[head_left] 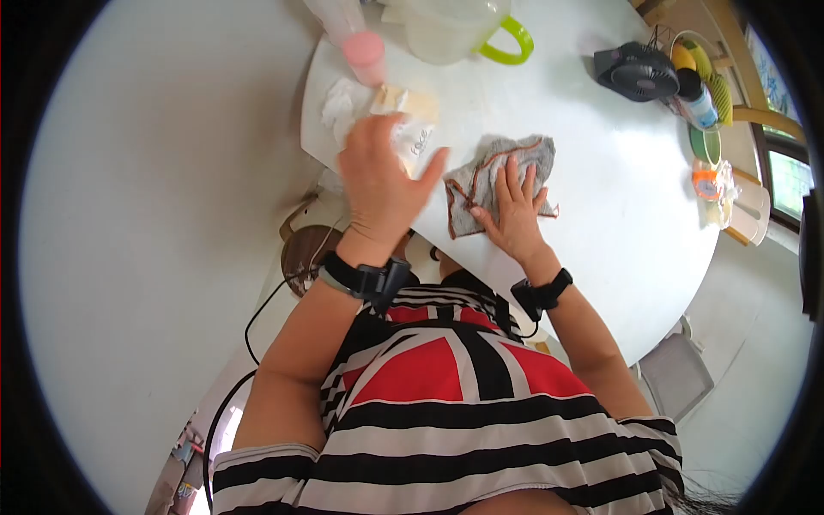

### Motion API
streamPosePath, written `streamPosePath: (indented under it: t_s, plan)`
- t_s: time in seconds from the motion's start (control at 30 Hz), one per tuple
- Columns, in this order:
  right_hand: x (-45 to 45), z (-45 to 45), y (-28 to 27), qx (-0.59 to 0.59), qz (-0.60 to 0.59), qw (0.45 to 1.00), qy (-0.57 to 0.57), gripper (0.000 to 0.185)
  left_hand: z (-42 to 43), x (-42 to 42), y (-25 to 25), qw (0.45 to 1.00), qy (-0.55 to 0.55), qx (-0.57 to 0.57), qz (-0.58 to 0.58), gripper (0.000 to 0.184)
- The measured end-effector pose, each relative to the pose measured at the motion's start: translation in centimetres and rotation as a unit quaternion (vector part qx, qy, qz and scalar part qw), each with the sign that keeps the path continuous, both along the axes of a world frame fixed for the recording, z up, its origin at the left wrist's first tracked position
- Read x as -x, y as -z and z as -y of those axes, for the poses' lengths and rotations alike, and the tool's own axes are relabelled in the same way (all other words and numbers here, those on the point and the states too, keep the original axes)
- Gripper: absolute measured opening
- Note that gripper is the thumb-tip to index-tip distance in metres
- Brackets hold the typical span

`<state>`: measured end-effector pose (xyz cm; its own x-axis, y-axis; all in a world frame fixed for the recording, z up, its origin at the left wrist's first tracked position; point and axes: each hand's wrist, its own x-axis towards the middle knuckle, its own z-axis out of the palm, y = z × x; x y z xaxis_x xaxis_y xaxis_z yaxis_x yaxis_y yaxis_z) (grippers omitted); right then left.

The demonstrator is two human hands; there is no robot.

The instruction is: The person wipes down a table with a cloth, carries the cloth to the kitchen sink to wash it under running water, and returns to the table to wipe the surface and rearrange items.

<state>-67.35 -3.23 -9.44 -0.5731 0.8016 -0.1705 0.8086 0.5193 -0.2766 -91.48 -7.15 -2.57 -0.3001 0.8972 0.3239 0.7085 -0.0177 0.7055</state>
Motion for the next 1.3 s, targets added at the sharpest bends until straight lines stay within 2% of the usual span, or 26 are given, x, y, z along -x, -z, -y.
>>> streamPosePath:
  t_s: [0.07,0.1,0.17,0.2,0.27,0.3,0.37,0.4,0.47,0.5,0.57,0.6,0.73,0.83,0.9,0.93,1.0,1.03,1.1,1.17,1.3]
  plan:
    - [0.4,0.3,0.2,-0.009,0.007,1.0,0.001,0.084,0.2,1.9,0.6,0.975,-0.193,0.064,-0.086,0.083]
    - [0.5,0.4,0.2,-0.009,0.018,1.0,0.007,0.084,0.3,2.4,1.3,0.975,-0.199,0.055,-0.087,0.083]
    - [0.4,0.8,-0.2,-0.017,0.015,1.0,0.014,0.083,0.2,2.8,2.2,0.964,-0.203,0.156,-0.066,0.106]
    - [0.4,0.8,-0.3,-0.011,0.017,1.0,0.014,0.083,-0.1,3.0,1.8,0.966,-0.204,0.147,-0.066,0.106]
    - [0.4,0.6,-0.4,-0.005,0.023,1.0,0.013,0.085,-0.8,3.0,0.8,0.971,-0.224,0.057,-0.059,0.096]
    - [0.5,0.4,-0.6,-0.014,0.021,1.0,0.014,0.085,-1.4,3.0,0.7,0.972,-0.224,0.047,-0.059,0.096]
    - [0.4,0.4,-0.9,-0.014,0.012,1.0,0.011,0.086,-2.8,2.8,0.5,0.992,-0.105,0.005,0.069,0.085]
    - [0.3,0.4,-0.9,-0.019,0.017,1.0,0.013,0.087,-3.9,1.9,-0.6,0.993,-0.097,-0.006,0.067,0.085]
    - [0.3,0.3,-1.5,-0.029,0.016,0.999,0.018,0.087,-6.5,-1.4,-3.6,0.983,-0.081,-0.047,0.157,0.073]
    - [0.2,0.2,-1.6,-0.027,0.016,0.999,0.016,0.087,-8.0,-2.3,-4.0,0.984,-0.073,-0.057,0.155,0.073]
    - [-0.2,-0.1,-1.4,-0.031,0.023,0.999,0.013,0.087,-11.7,-4.2,-3.6,0.915,-0.062,0.05,0.396,0.073]
    - [-0.5,-0.4,-1.5,-0.032,0.016,0.999,0.016,0.087,-13.6,-5.6,-3.9,0.926,-0.117,0.016,0.359,0.071]
    - [-1.3,-0.9,-2.0,-0.021,0.024,0.999,0.017,0.086,-19.1,-7.9,-4.5,0.902,-0.072,0.053,0.422,0.064]
    - [-1.1,-1.1,-1.9,-0.033,-0.013,0.999,0.015,0.085,-21.2,-8.5,-3.8,0.898,-0.103,0.071,0.422,0.057]
    - [-1.1,-1.0,-1.9,-0.019,-0.016,1.0,0.011,0.084,-21.5,-8.7,-2.9,0.896,-0.137,0.001,0.423,0.048]
    - [-1.1,-0.8,-1.8,-0.023,-0.022,0.999,0.008,0.084,-22.1,-8.9,-1.8,0.897,-0.14,0.001,0.42,0.048]
    - [-1.2,-0.6,-1.6,-0.024,-0.031,0.999,0.003,0.083,-23.9,-9.5,0.2,0.943,-0.116,0.052,0.308,0.043]
    - [-1.4,-0.7,-1.6,-0.025,-0.024,0.999,0.01,0.083,-24.7,-10.4,0.6,0.944,-0.119,0.053,0.304,0.043]
    - [-1.6,-0.8,-1.6,-0.024,-0.021,0.999,0.015,0.083,-26.7,-12.9,1.2,0.963,-0.078,-0.012,0.257,0.044]
    - [-1.7,-1.1,-1.5,-0.011,-0.048,0.998,0.036,0.084,-28.4,-15.0,0.9,0.966,-0.074,-0.012,0.246,0.044]
    - [-3.1,-2.8,-0.8,-0.044,-0.015,0.999,0.006,0.089,-31.8,-18.9,-0.8,0.97,-0.059,0.008,0.237,0.044]
